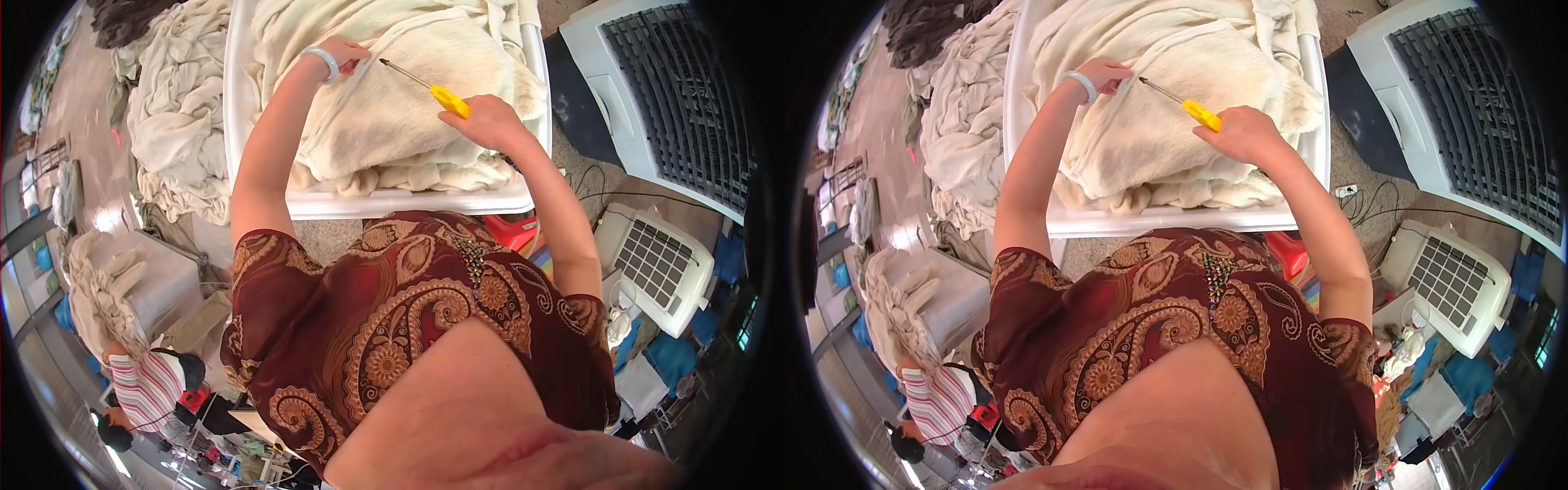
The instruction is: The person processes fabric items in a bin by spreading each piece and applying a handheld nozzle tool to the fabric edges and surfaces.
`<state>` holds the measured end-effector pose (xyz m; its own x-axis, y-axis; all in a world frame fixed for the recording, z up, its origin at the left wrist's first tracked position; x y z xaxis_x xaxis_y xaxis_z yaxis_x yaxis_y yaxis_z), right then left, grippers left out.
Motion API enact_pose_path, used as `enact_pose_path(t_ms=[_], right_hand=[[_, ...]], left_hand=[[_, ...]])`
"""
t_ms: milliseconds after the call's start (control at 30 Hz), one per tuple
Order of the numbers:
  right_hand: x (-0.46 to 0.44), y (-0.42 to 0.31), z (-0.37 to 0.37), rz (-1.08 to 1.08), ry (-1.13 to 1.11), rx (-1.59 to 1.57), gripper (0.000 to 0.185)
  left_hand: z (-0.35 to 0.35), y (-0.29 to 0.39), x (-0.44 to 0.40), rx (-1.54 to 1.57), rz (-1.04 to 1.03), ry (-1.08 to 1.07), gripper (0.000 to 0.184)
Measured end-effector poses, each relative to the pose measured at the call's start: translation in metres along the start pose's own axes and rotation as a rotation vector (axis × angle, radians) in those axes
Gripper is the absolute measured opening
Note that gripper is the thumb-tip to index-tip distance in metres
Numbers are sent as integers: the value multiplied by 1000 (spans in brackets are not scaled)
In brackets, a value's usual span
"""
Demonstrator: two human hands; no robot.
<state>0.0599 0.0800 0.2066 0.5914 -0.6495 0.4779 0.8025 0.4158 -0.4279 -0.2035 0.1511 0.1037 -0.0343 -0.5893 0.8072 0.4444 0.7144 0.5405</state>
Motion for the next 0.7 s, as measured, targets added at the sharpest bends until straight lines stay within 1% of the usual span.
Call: enact_pose_path(t_ms=[67, 167, 267, 333, 467, 567, 633, 700], right_hand=[[-3, -3, -4, 12, -23, 20, 54], [-6, -8, -5, 31, -39, 54, 54], [-3, -10, -2, 30, 14, 28, 57], [-1, -11, -3, 63, 57, 53, 59], [-1, -12, -1, 57, 69, 72, 59], [0, -14, -2, 66, 63, 78, 59], [-2, -13, 2, -5, 28, 126, 53], [-4, -12, -1, 7, 35, 134, 53]], left_hand=[[-1, 0, -1, 73, 53, 12, 28], [0, -2, -2, 106, 26, 74, 26], [1, -5, -9, 90, 23, 108, 23], [-2, -3, -4, 88, 17, 123, 23], [-3, -2, -1, 141, 3, 132, 23], [-3, -1, 1, 125, 0, 150, 24], [-3, 0, -1, 135, -8, 146, 24], [-4, 1, -1, 147, -14, 145, 25]])
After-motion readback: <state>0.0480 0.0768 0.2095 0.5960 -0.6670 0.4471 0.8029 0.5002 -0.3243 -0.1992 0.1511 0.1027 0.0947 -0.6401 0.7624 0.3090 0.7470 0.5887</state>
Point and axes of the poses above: each hand's wrist, its own x-axis away from the middle knuckle, its own z-axis out of the back of the hand, y = z × x, the point moved 2 cm from there along -x, towards the middle knuckle, and after that the axes turned 15 degrees about z, right-handed, at the moved point
